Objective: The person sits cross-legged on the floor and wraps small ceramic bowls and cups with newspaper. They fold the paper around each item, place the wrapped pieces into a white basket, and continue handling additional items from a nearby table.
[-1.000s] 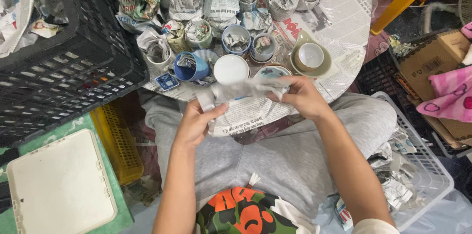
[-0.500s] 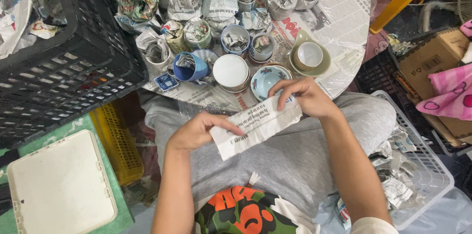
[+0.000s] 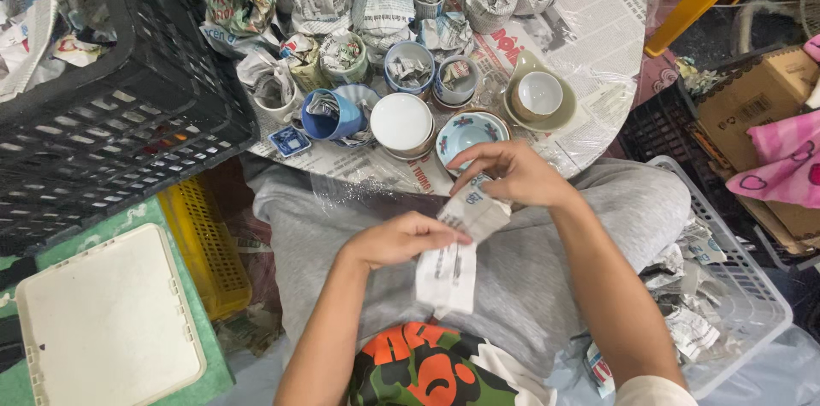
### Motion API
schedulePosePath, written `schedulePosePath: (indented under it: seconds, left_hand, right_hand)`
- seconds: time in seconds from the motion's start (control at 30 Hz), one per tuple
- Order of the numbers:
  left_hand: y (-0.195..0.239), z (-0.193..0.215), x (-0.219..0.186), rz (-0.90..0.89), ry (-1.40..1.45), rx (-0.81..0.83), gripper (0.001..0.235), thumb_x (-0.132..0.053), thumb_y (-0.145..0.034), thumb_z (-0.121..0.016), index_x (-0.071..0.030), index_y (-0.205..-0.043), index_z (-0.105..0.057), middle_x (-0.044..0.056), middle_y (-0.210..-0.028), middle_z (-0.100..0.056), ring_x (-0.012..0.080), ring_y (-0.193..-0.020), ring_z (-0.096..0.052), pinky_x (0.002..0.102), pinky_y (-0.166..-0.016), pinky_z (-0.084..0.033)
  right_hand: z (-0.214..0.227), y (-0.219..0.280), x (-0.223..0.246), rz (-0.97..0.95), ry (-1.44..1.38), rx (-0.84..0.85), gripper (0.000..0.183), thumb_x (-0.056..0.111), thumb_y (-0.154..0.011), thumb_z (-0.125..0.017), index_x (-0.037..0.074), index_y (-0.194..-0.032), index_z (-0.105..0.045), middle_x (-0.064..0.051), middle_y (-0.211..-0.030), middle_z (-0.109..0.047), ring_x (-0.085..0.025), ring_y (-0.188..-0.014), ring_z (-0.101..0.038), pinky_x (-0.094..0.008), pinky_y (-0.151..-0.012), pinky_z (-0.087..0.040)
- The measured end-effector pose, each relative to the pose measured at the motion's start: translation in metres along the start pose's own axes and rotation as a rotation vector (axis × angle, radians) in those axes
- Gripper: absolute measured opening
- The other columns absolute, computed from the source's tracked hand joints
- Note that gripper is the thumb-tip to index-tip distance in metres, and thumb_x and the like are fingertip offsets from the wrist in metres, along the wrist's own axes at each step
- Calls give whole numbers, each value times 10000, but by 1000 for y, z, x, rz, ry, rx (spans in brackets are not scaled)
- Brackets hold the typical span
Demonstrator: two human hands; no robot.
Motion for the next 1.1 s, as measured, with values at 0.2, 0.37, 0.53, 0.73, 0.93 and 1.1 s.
schedulePosePath:
  seconds: [0.2, 0.37, 0.53, 0.73, 0.93, 1.1]
  left_hand:
    - [-3, 21, 13, -18, 486, -220, 595, -489, -1057, -441, -5, -1376, -576, 116, -1232, -700, 188, -1067, -702, 368, -913, -581]
    - [19, 40, 6, -149, 701, -358, 646, -536, -985, -378, -22, -1328, -567, 105, -1235, -703, 194, -1068, -717, 359, -892, -604]
    - [19, 41, 8, -303, 498, -454, 267, -184, -1133, -631, 59, -1236, -675, 106, -1114, -711, 164, -973, -672, 326, -835, -553]
    - [25, 45, -2, -297, 169, -523, 259, -30, -950, -667, 8, -1204, -701, 16, -1083, -749, 67, -952, -680, 241, -840, -566]
    - [22, 31, -13, -263, 39, -452, 222, -5, -978, -707, 22, -1196, -733, 6, -1023, -726, 48, -909, -635, 241, -782, -552]
    - [21, 34, -7, -157, 148, -530, 322, 56, -855, -735, -6, -1169, -702, 6, -1025, -765, 81, -909, -714, 242, -795, -593]
  right_hand:
    - [-29, 14, 22, 276, 207, -207, 334, -54, -810, -685, 9, -1131, -754, -80, -1076, -788, -145, -997, -721, -300, -881, -571]
    - [-75, 24, 52, 747, 605, -151, 290, 5, -795, -776, 35, -1084, -784, -37, -1037, -768, -215, -965, -703, -362, -887, -545]
    - [-93, 22, 62, 889, 815, -118, 336, 70, -753, -823, 34, -1082, -762, -70, -1081, -766, -260, -957, -692, -398, -839, -541]
    - [-73, 22, 66, 753, 545, -304, 251, 88, -868, -799, 54, -1106, -727, -84, -1074, -741, -270, -1009, -685, -408, -930, -535]
    - [-43, 7, 39, 361, 390, -287, 275, 120, -846, -810, 30, -1100, -755, -81, -1002, -734, -189, -894, -664, -334, -805, -530]
    - [-26, 4, 10, 282, 223, -325, 139, 77, -926, -767, 0, -1041, -769, -48, -952, -756, -108, -880, -691, -267, -800, -562]
Point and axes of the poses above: each hand's wrist, its own y-axis away from the middle knuckle, its own z-axis out of the back of the hand, x = y × z, the point moved 4 cm from there along -y, towards the middle knuckle
